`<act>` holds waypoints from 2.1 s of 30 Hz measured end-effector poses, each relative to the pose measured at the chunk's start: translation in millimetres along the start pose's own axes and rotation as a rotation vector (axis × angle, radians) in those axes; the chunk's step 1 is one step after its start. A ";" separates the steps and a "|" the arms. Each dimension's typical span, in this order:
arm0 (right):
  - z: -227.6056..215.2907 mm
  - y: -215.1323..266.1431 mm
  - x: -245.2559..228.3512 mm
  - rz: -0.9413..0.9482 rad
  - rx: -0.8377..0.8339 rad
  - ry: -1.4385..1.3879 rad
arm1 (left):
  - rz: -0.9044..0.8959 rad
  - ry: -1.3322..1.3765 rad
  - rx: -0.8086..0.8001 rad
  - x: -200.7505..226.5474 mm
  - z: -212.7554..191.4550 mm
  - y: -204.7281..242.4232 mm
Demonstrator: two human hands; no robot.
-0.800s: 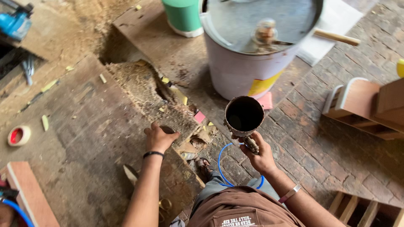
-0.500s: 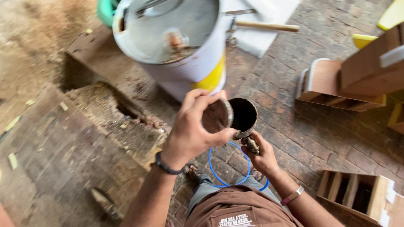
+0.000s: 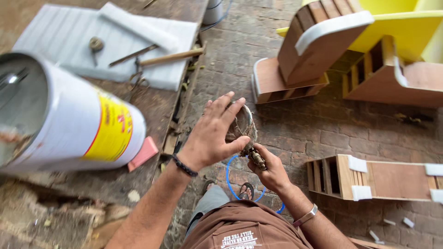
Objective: The person applies adhesive to wooden chair parts using a spray gun, then places white foam padding onto the chair frame. They trim the foam with a knife and continue applying adhesive and padding to additional chair components.
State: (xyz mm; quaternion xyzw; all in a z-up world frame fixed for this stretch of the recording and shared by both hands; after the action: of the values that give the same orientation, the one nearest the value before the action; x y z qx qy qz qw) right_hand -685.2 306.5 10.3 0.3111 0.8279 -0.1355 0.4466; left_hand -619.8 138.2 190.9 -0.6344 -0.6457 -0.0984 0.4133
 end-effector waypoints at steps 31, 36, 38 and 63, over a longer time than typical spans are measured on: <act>-240.2 -274.0 184.2 0.317 0.523 -0.329 | 0.320 0.645 -0.319 -166.6 140.2 -465.9; -352.7 -318.7 247.5 0.334 0.680 -0.245 | -0.179 0.274 -0.491 -290.4 268.2 -484.2; -386.5 -336.5 269.3 0.292 0.715 -0.336 | -0.135 0.160 -0.508 -318.0 321.5 -494.6; -482.8 -414.5 400.6 0.423 0.503 -0.538 | 0.104 -0.466 -1.082 -427.3 516.0 -575.2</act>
State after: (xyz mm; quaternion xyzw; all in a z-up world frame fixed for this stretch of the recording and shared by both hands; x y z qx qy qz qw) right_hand -1428.5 387.7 -69.6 0.5270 0.5407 -0.3150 0.5751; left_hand -1411.5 58.0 -191.7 -0.7908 -0.5456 -0.2512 -0.1176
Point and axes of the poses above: each hand's wrist, its own y-axis away from the middle knuckle, its own z-axis out of the palm, x = y × z, the point moved 8 cm from there along -y, towards the middle knuckle, and after that the axes turned 13 degrees about y, right-handed, at the moved point
